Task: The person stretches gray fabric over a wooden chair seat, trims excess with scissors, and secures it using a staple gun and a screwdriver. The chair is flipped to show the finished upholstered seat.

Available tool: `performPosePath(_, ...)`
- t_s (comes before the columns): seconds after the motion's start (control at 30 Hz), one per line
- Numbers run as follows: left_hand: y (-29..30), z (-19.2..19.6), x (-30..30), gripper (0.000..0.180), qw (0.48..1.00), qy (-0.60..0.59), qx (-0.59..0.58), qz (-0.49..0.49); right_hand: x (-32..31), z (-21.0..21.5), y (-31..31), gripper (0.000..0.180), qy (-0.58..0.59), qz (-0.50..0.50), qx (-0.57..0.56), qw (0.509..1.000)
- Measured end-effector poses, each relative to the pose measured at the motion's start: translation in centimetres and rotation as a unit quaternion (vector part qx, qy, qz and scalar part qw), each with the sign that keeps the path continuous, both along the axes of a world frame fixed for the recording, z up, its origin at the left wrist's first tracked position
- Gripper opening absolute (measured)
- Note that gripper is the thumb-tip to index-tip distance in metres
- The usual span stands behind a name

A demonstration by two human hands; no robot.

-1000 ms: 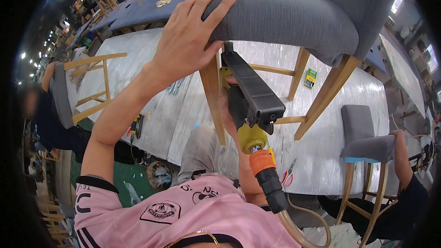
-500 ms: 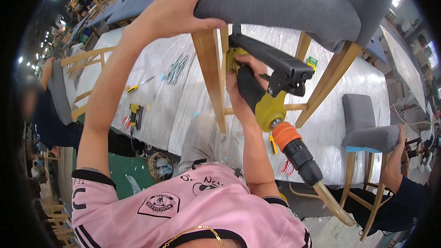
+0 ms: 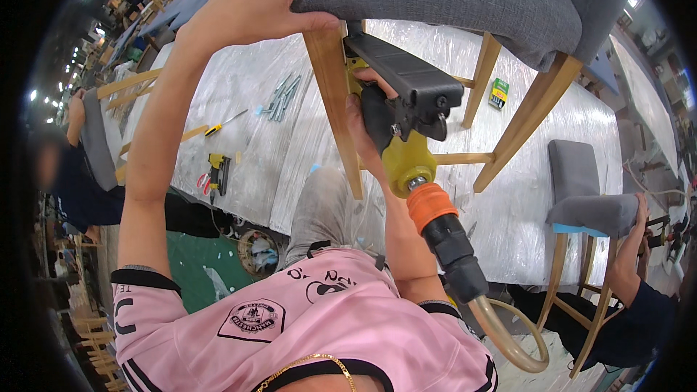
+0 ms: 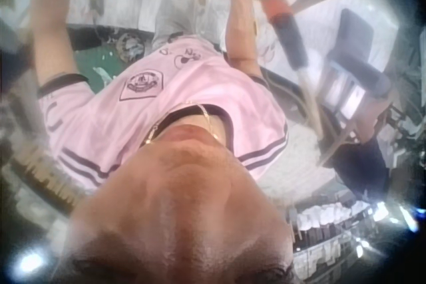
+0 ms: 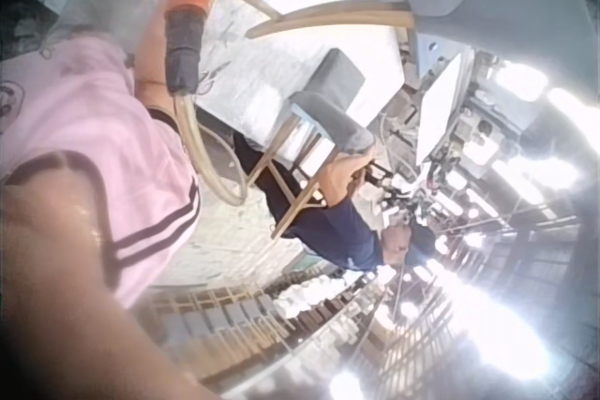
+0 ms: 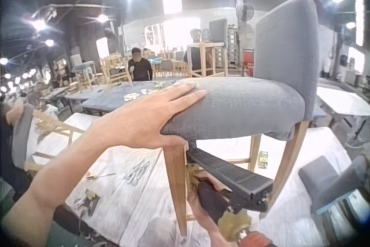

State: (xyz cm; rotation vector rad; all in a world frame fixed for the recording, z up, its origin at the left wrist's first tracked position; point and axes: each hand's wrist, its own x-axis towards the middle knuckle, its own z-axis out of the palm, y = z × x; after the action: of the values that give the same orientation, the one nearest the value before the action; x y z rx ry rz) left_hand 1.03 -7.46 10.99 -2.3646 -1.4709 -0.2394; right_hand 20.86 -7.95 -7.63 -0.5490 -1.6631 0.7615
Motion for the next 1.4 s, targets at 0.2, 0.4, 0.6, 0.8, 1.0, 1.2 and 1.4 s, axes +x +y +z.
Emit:
performPosePath(0.2,0.1,0.4,-0.3,0.098,0.999,-0.007,-0.024,-0.032,-0.4,0.3,0.3,0.033,0.006,-0.018,0.020,1.000)
performPosePath(0.4,0.2,-0.5,-0.6,0.095,0.999,-0.001,0.035,-0.040,-1.0,0.0,-0.1,0.033,-0.020,-0.057,-0.010,0.998)
performPosePath(0.6,0.2,-1.6,0.2,0.092,0.997,-0.035,0.062,-0.014,-1.1,-0.4,-0.5,0.033,-0.029,-0.080,0.055,0.995)
performPosePath(0.8,-0.1,-1.8,0.0,0.092,0.996,-0.009,0.082,-0.034,-0.8,0.6,-0.5,0.032,0.001,-0.025,0.011,1.000)
performPosePath(1.0,0.0,-0.5,-0.3,0.095,0.998,-0.027,0.017,-0.052,-0.9,-0.2,0.3,0.032,0.055,0.007,-0.002,0.998)
performPosePath(1.2,0.1,-0.3,-0.9,0.098,0.999,0.000,0.011,-0.048,-0.8,-0.5,0.3,0.034,0.030,0.010,0.007,0.999)
performPosePath(1.4,-0.1,-0.5,-0.8,0.098,0.999,0.013,0.008,-0.029,-1.1,-0.2,0.7,0.038,0.076,0.064,-0.024,0.995)
